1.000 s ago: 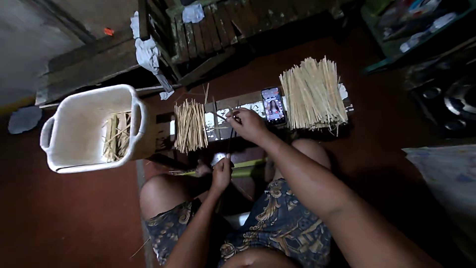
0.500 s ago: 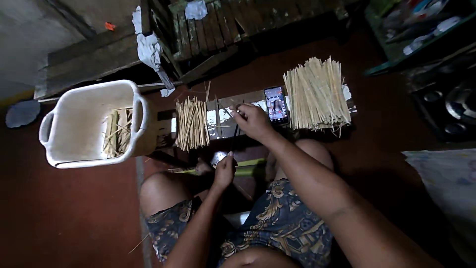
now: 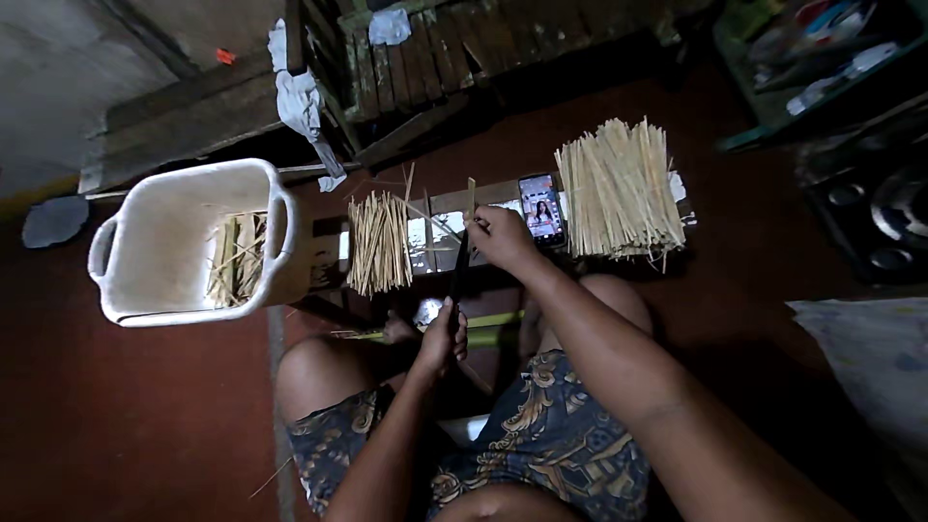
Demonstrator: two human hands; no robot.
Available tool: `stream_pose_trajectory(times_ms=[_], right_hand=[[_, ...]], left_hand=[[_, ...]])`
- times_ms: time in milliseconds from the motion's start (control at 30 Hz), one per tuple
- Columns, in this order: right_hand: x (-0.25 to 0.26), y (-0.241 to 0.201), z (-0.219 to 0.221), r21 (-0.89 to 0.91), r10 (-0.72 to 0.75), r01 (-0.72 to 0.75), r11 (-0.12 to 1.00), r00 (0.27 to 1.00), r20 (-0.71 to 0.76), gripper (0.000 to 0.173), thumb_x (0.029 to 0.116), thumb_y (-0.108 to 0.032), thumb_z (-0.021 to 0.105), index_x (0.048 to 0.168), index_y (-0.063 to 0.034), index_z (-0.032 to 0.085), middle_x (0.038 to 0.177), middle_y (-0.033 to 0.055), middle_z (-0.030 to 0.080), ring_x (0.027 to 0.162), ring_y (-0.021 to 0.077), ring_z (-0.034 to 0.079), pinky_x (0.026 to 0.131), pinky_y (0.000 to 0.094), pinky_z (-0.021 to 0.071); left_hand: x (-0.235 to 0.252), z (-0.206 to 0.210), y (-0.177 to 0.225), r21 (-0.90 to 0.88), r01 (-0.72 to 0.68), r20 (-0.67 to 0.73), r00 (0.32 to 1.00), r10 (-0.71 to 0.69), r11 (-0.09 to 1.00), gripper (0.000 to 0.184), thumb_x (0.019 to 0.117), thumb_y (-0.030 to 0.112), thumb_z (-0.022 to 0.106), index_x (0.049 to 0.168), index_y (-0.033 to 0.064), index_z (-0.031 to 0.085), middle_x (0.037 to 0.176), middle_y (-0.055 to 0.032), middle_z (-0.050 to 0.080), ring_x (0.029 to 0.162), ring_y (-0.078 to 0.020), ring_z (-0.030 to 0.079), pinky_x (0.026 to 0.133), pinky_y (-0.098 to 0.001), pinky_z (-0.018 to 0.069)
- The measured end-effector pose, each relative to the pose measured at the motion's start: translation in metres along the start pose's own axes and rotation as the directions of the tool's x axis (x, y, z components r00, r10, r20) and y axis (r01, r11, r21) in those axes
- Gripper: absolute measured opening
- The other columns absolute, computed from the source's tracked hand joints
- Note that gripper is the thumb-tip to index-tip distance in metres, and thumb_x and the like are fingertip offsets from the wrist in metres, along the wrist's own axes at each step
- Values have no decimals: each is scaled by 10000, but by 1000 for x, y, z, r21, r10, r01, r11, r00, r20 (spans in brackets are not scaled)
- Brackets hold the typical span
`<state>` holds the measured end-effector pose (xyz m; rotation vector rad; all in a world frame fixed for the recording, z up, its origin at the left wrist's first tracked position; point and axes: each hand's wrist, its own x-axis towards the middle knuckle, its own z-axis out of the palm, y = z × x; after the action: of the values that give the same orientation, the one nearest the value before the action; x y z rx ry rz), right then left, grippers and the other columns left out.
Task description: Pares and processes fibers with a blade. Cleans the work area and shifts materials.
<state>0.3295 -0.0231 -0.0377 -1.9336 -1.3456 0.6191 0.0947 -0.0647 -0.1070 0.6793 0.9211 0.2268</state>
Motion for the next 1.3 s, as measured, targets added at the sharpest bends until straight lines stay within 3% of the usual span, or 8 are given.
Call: stream_pose_trajectory(times_ms=[100, 267, 467, 567, 700, 833, 1000, 1300], right_hand=[[-3, 0, 1, -17, -20, 20, 1000, 1000, -15, 261, 1032, -327, 568, 999, -133, 739, 857, 31, 715, 772, 196, 693, 720, 483, 582], [-7, -2, 9, -55, -66, 63, 996, 996, -56, 260, 1011, -327, 594, 1074, -141, 765, 971, 27, 749, 858, 185, 720, 795, 469, 602], [-2, -1, 4, 2, -23, 23, 1000, 998, -61, 253, 1023, -306, 584, 1055, -117, 748, 907, 46, 734, 808, 195, 710, 768, 470, 598], [2, 4, 2, 51, 43, -39, 998, 997, -71, 242, 1012, -319, 599, 984, -113, 724, 820, 37, 712, 737, 185, 693, 705, 472, 587], [0, 7, 0, 65, 93, -89, 994, 993, -66, 220, 993, -299, 604, 1098, -149, 727, 811, 9, 715, 709, 178, 690, 674, 476, 591], [-4, -1, 1, 13, 60, -60, 998, 997, -43, 214, 987, -312, 606, 1032, -123, 698, 769, 15, 690, 695, 199, 678, 655, 501, 572], [-7, -7, 3, -22, 38, -39, 999, 998, -50, 211, 976, -321, 616, 979, -123, 688, 713, 9, 666, 652, 199, 663, 610, 488, 555], [-16, -19, 17, -50, -61, 62, 997, 998, 14, 213, 988, -308, 586, 1098, -172, 708, 871, 13, 730, 780, 187, 715, 692, 493, 593]], left_hand=[[-6, 14, 5, 242, -129, -108, 981, 159, 962, 612, 1094, 563, 243, 917, 72, 563, 545, 1, 402, 408, -120, 387, 393, -283, 400], [16, -9, -3, 724, -213, -150, 880, 451, 656, 569, 1100, 505, 320, 902, 86, 650, 657, -17, 534, 552, -157, 519, 540, -357, 486], [10, -13, 12, 350, -109, -79, 986, 145, 931, 613, 1092, 567, 222, 920, 86, 563, 533, 18, 383, 400, -109, 366, 384, -271, 370], [11, -20, 7, 217, -100, -33, 993, 110, 971, 625, 1079, 600, 226, 930, 93, 561, 543, 20, 383, 410, -113, 384, 397, -283, 403], [8, -16, -4, 163, -110, -47, 992, 119, 980, 632, 1080, 599, 211, 910, 95, 552, 544, 17, 394, 407, -120, 393, 394, -293, 414], [3, -11, -4, 292, -140, -101, 979, 176, 946, 632, 1086, 585, 232, 910, 80, 570, 535, 9, 387, 403, -120, 379, 390, -290, 396], [4, -17, -9, 711, -194, -178, 880, 440, 676, 587, 1108, 498, 300, 895, 80, 653, 627, -18, 515, 514, -152, 486, 500, -342, 463], [20, -23, -5, 761, -162, -153, 896, 417, 628, 590, 1104, 515, 284, 903, 93, 644, 660, -17, 530, 554, -152, 517, 541, -352, 486]])
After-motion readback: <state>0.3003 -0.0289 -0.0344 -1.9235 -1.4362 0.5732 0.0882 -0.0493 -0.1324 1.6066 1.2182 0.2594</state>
